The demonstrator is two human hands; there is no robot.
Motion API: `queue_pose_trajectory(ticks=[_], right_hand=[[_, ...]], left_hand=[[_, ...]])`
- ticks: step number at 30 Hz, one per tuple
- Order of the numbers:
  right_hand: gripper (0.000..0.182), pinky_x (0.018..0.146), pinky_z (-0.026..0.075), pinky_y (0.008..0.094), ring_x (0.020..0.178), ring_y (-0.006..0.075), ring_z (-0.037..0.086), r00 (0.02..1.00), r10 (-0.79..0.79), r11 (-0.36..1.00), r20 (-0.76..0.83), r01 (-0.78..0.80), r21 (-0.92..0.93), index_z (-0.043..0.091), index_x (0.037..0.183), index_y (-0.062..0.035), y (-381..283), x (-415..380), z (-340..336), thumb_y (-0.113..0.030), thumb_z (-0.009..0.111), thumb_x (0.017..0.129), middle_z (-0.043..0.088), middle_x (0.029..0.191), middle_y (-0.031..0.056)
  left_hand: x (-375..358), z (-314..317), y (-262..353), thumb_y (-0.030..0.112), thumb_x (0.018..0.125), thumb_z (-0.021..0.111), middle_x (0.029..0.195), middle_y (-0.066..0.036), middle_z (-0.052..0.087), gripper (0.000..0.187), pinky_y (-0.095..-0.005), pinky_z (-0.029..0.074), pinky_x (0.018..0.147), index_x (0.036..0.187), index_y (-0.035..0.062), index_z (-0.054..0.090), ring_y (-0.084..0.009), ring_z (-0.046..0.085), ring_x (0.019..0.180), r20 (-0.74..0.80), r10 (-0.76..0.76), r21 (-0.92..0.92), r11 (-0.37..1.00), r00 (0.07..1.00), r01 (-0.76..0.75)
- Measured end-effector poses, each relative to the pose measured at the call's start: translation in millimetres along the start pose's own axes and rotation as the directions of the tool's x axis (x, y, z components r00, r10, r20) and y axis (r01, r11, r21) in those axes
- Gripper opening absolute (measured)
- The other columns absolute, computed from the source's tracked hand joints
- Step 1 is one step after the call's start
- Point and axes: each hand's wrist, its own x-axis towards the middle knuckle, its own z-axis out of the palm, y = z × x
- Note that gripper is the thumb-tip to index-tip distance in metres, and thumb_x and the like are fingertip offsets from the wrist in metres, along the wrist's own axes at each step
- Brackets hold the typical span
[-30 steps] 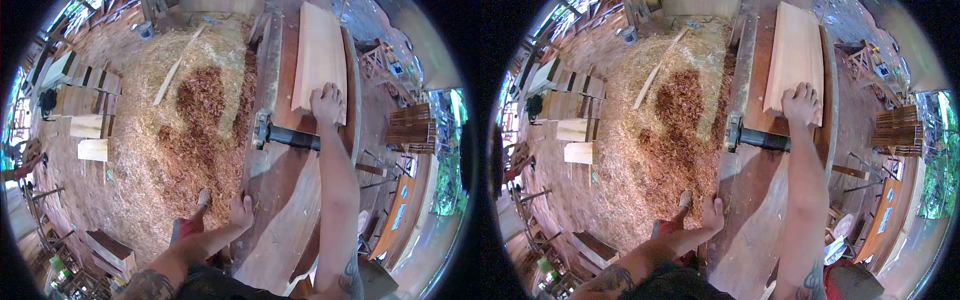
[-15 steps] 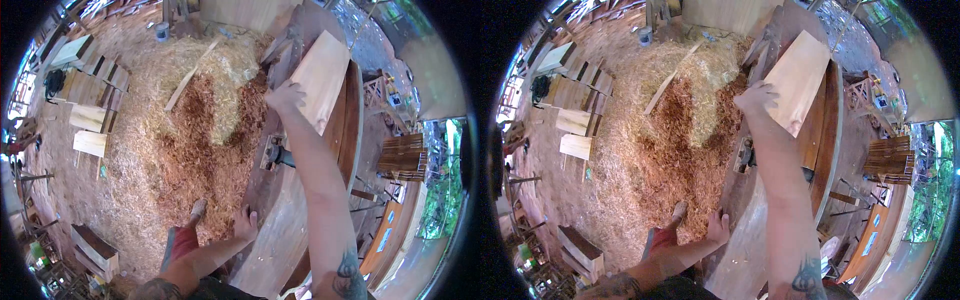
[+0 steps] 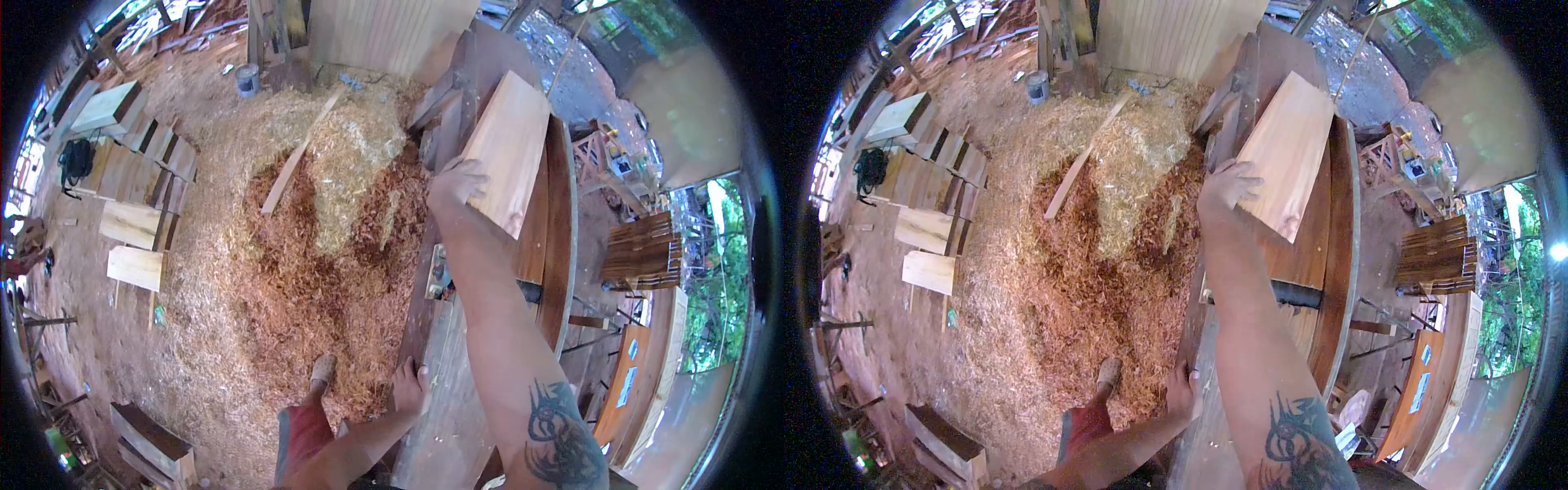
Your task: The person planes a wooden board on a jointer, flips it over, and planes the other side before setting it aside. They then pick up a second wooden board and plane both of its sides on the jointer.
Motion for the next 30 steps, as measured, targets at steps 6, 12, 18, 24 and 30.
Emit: queue_pose_trajectory(ticks=[6,12,18,24,30], right_hand=[[0.103,0.1,0.049,0.0779,0.142,0.0698,0.036,0.998,-0.045,0.999,0.038,0.044,0.021,0.015,0.167,0.001,32.4,-21.6,-39.3,-0.04,0.073,0.093,0.022,0.167,0.0369],[0.13,0.108,0.054,0.0437,0.129,0.0467,0.061,0.991,-0.029,0.861,-0.132,0.092,0.501,0.013,0.164,0.0083,141.5,-41.1,-93.4,-0.042,0.089,0.07,0.04,0.155,0.0331],[0.132,0.116,0.048,0.0468,0.14,0.0447,0.055,0.963,0.065,0.704,-0.26,0.141,0.696,0.016,0.163,0.0104,242.8,-22.8,-32.5,-0.042,0.089,0.066,0.046,0.154,0.0371],[0.108,0.113,0.046,0.0441,0.137,0.0401,0.057,0.99,-0.111,0.418,-0.082,0.121,0.9,0.03,0.161,0.0053,303.8,8.1,-6.8,-0.051,0.08,0.084,0.055,0.148,0.0314],[0.058,0.09,0.054,0.0406,0.11,0.0258,0.068,0.974,-0.107,0.01,0.201,-0.201,0.98,0.063,0.133,-0.0018,297.5,14.4,-47.0,-0.05,0.061,0.101,0.07,0.12,0.0121]], left_hand=[[-2.6,6.6,-2.6,0.05,0.11,0.041,0.142,-0.03,0.052,0.068,-0.0567,0.043,0.112,0.155,-0.0007,0.045,-0.0488,0.05,0.129,0.016,-0.038,0.054,0.998,0.999,0.037],[1.9,18.5,-13.5,0.05,0.108,0.046,0.135,-0.027,0.057,0.067,-0.056,0.045,0.111,0.153,0.0006,0.048,-0.0475,0.052,0.129,-0.068,0.007,0.081,0.997,0.998,-0.002],[4.5,17.9,-16.1,0.05,0.108,0.045,0.138,-0.03,0.056,0.067,-0.0577,0.043,0.113,0.151,-0.0017,0.049,-0.0497,0.051,0.131,-0.05,0.021,0.041,0.999,0.999,-0.019],[3.5,11.4,-5.5,0.049,0.109,0.041,0.135,-0.034,0.056,0.069,-0.057,0.041,0.112,0.151,-0.0051,0.049,-0.0503,0.052,0.128,-0.053,0.008,0.034,0.999,0.999,-0.006],[2.9,10.3,-2.5,0.047,0.11,0.04,0.135,-0.033,0.058,0.066,-0.0565,0.04,0.113,0.15,-0.005,0.049,-0.0502,0.052,0.128,-0.054,0.015,0.025,1.0,0.998,-0.014]])
